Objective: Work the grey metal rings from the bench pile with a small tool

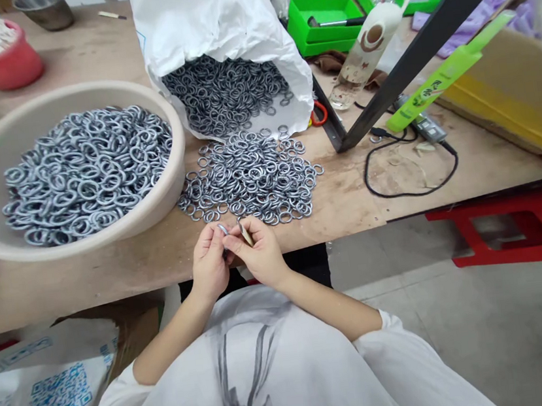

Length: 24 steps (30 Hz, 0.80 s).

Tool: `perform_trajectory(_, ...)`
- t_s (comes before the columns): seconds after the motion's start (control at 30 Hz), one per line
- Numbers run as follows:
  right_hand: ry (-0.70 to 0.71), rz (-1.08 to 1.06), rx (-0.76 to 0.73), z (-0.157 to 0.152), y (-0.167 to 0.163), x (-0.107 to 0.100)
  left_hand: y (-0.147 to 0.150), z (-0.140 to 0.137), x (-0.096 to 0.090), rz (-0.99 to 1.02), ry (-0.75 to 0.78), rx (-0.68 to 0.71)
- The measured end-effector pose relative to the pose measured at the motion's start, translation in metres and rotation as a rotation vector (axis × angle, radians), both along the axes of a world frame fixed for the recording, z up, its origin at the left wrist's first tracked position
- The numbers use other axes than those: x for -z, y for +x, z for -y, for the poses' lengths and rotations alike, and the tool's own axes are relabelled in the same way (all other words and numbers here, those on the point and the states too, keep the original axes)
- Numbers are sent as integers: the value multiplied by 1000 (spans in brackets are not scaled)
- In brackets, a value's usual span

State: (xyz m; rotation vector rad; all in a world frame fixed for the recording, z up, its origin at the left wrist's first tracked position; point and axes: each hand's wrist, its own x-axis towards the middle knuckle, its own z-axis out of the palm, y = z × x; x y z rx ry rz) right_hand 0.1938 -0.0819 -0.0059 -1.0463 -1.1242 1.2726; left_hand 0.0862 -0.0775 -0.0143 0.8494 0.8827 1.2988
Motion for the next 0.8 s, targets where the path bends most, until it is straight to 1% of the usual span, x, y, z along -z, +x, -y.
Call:
perform_trajectory(0.03,5,3,-5,0,0,-1,-1,0,0,5,1,4)
perform_trajectory(0.1,34,18,-31,-2,4,-3,-3,0,0,21,-11,58)
perform_trajectory(0.23,64,39,-183,-12,15,-10,-8,-1,-7,75,-93,186)
perform_trajectory(0.27,67,64,-196,-13,18,-12,-8,-1,-9,92,-111,206)
perform_trajectory(0.33,108,162,-159,-14,24,-15,-9,-1,-12,128,-135,241)
perform_trajectory(0.37,162,244,-132,-14,26,-15,-9,-1,-13,146,-143,253)
perform_trajectory(0.43,321,456,-99,-9,30,-17,-9,-1,-15,180,-155,254)
perform_trajectory(0.5,470,656,-110,-4,32,-17,-9,-2,-15,197,-175,227)
perform_trajectory(0.53,519,728,-121,-2,33,-17,-9,-2,-15,197,-184,214)
perform_trajectory(0.6,561,806,-130,1,32,-17,-8,-1,-16,192,-200,195)
perform_trajectory(0.67,570,854,-126,1,31,-17,-7,-1,-16,188,-208,191)
perform_trajectory(0.8,596,909,-105,0,31,-19,-6,0,-15,190,-212,190)
